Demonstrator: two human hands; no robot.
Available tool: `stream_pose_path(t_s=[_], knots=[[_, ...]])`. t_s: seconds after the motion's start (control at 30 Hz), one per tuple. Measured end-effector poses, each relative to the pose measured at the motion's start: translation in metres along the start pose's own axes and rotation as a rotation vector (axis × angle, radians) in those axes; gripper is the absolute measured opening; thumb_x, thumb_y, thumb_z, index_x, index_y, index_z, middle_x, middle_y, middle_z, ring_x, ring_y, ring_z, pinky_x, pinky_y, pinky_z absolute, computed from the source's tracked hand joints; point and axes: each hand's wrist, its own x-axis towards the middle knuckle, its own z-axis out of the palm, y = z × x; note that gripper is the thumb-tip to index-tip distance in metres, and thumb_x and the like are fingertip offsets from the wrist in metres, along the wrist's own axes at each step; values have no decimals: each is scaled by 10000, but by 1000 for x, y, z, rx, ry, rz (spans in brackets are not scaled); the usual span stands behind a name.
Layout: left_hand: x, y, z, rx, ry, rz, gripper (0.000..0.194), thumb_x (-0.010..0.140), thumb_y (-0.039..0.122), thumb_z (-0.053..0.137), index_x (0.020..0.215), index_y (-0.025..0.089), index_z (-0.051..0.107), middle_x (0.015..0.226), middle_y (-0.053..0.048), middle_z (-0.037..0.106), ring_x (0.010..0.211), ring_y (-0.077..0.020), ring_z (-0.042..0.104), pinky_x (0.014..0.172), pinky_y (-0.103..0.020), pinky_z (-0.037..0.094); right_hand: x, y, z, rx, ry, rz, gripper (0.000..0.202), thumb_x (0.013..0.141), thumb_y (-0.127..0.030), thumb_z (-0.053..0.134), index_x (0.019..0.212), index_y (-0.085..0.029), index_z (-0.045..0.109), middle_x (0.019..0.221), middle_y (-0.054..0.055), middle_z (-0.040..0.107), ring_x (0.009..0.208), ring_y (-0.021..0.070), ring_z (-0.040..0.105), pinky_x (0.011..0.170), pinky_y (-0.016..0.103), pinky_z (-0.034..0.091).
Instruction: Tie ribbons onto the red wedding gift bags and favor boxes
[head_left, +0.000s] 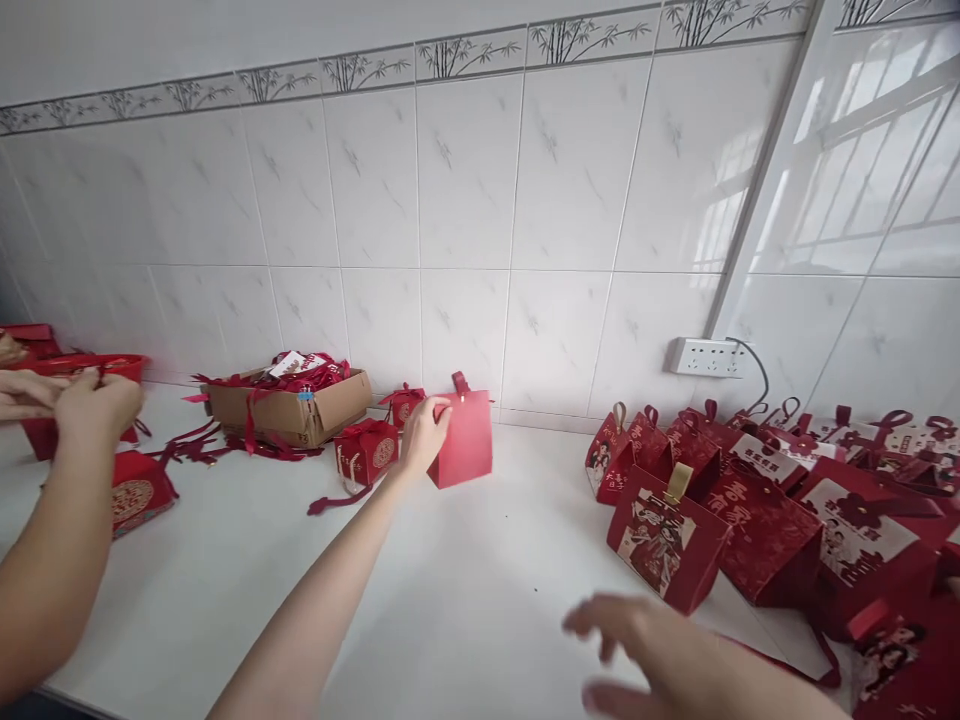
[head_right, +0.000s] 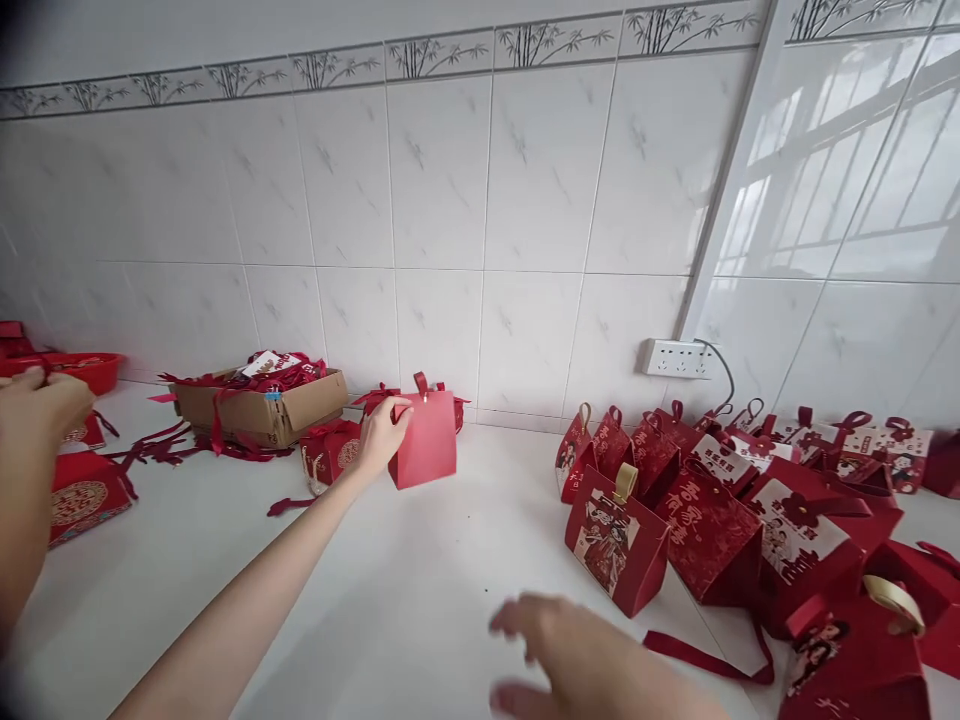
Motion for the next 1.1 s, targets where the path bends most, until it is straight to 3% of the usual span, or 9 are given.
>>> stream_pose_path(t_s=[0.13, 0.17, 0.23, 0.33, 0.43, 0.5, 0.6, 0.87, 1.1], knots=[[-23, 73, -16, -237, -34, 145, 124, 868, 307, 477, 854, 202, 540, 810, -14, 617, 730, -134, 583, 675, -233, 472, 14, -26, -60, -1, 627, -120, 425, 864, -461, 525, 1229, -248, 559, 1191, 105, 623, 1126, 278, 581, 950, 447, 478], [-29, 90, -22, -399, -44, 188, 119, 856, 318, 510, 844, 201, 528, 763, -4, 585, 694, -127, 562, 640, -226, 457, 17, -29, -70, 37, 791, -122, 453, 862, -488, 531, 1248, -252, 539, 1197, 105, 615, 1155, 279, 561, 948, 450, 479], [-44, 118, -34, -629, -90, 221, 143, 846, 337, 556, 898, 214, 506, 690, 25, 525, 608, -105, 512, 588, -216, 427, 20, -32, -82, 195, 964, -155, 504, 852, -517, 551, 1283, -260, 505, 1196, 100, 615, 1128, 265, 581, 870, 407, 529], [-65, 141, -49, -751, -236, 211, 314, 848, 337, 582, 1128, 273, 453, 769, 20, 577, 625, -116, 544, 593, -235, 442, 14, -35, -84, 407, 905, -232, 400, 856, -506, 558, 1140, -229, 613, 980, 70, 694, 842, 209, 676, 611, 275, 556], [-80, 149, -60, -604, -216, 237, 356, 822, 338, 628, 1163, 282, 542, 840, -14, 623, 748, -158, 595, 625, -251, 470, 2, -40, -80, 370, 832, -283, 280, 871, -447, 560, 848, -197, 685, 736, 25, 687, 617, 147, 635, 463, 201, 472], [-86, 153, -66, -517, -232, 276, 181, 844, 345, 594, 987, 252, 654, 832, -25, 650, 776, -171, 608, 596, -245, 473, -6, -43, -78, 314, 787, -314, 259, 880, -406, 557, 794, -196, 682, 711, 12, 680, 596, 133, 617, 460, 189, 457], [-91, 159, -73, -488, -301, 290, 214, 877, 354, 540, 789, 223, 684, 779, -19, 671, 740, -165, 623, 541, -231, 473, -14, -44, -78, 263, 714, -328, 250, 897, -371, 535, 793, -199, 684, 721, 10, 683, 608, 129, 613, 478, 190, 461], [-93, 163, -77, -653, -505, 253, 143, 765, 345, 679, 871, 250, 692, 800, 10, 699, 735, -157, 664, 649, -227, 565, -21, -42, -75, 222, 730, -351, 210, 900, -354, 540, 805, -226, 676, 769, 9, 700, 664, 149, 635, 488, 204, 470], [-93, 172, -78, -477, -413, 228, 212, 861, 378, 548, 804, 213, 668, 722, 23, 683, 679, -128, 648, 558, -165, 517, -17, -44, -78, 172, 700, -408, 131, 904, -262, 543, 821, -221, 637, 745, -11, 678, 640, 113, 595, 520, 184, 444]])
